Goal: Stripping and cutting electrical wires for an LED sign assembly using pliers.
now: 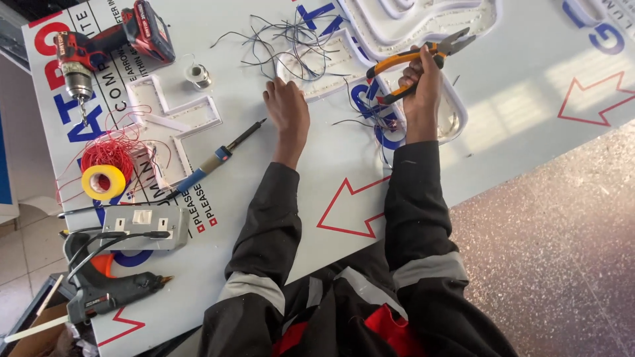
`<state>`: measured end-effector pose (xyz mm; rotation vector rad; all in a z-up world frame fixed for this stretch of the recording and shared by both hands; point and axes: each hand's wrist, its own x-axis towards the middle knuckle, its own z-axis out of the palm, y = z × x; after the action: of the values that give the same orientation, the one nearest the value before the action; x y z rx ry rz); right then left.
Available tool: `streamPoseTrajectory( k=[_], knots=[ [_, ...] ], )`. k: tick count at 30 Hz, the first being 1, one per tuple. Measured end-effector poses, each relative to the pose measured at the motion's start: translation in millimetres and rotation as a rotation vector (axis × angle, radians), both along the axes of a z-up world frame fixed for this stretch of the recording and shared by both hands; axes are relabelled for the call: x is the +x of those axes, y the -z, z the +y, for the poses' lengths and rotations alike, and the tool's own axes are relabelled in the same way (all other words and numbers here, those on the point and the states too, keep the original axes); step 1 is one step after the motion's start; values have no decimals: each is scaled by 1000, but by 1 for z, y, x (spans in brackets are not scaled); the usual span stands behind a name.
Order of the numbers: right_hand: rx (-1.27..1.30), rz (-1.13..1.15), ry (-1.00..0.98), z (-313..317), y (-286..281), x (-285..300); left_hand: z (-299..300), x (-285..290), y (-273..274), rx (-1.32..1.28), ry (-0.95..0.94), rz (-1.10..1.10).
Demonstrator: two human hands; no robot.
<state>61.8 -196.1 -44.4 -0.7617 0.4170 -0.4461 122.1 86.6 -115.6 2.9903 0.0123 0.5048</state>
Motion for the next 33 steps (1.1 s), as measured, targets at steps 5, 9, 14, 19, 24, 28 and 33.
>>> streamPoseTrajectory(
  k=[5, 9, 14, 19, 24, 28, 33],
  knots=[
    [-70, -43, -114, 6, -12, -11, -1, -13, -26, -170, 103, -96],
    [-260, 99, -74, 36, -38, -20, 21, -22, -87, -524, 180, -71],
    [-710, 108, -21, 60, -15, -2, 43, -51, -162, -1515, 350, 453],
    [-763, 41, -121, 115, -28, -19, 31, -51, -161, -1748, 392, 244],
    [-918, 39, -184, 156, -43, -36, 5, -64, -172, -2008, 436, 146],
    [-988, -16, -186, 162, -43, -40, -6, -77, -174, -1936, 537, 33],
    [-1014, -39, -162, 161, -42, -42, -12, -74, -158, -1864, 732, -6]
  ],
)
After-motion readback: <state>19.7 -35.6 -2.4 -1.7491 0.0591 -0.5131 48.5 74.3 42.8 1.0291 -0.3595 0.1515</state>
